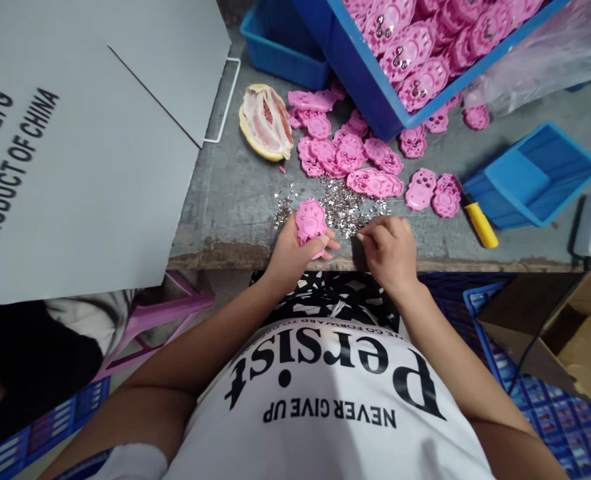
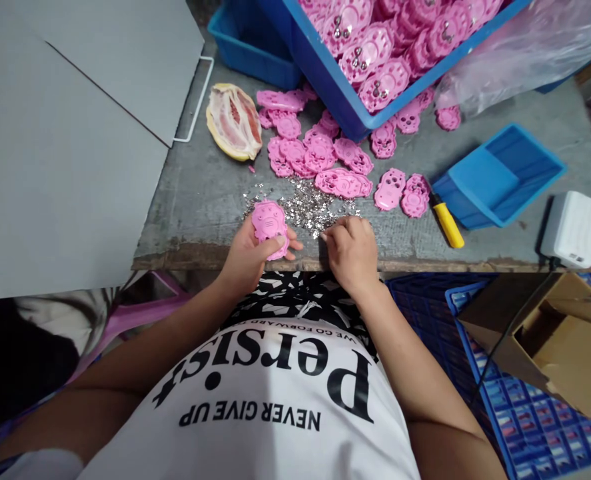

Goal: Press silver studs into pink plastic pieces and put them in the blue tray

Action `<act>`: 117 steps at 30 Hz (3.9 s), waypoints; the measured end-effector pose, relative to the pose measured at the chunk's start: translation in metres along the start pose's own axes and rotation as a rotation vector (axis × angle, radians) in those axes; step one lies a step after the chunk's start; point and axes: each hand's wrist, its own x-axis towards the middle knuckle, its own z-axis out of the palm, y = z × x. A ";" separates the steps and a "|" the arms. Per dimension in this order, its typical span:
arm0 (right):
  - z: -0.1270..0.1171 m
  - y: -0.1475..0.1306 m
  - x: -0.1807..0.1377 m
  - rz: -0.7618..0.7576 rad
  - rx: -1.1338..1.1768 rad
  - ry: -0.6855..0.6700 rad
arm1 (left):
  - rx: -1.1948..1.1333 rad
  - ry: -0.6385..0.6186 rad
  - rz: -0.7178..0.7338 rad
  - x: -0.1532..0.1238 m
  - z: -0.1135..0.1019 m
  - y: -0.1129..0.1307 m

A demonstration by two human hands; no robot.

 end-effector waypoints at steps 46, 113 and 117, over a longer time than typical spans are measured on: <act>0.026 -0.029 0.026 -0.245 0.039 -0.066 | 0.347 0.263 -0.034 0.006 -0.039 0.000; -0.011 0.008 0.022 -0.317 0.053 -0.091 | 0.531 0.036 0.436 0.032 -0.074 0.030; -0.009 -0.013 0.012 -0.384 0.133 -0.155 | 0.107 -0.010 0.263 0.014 -0.036 0.012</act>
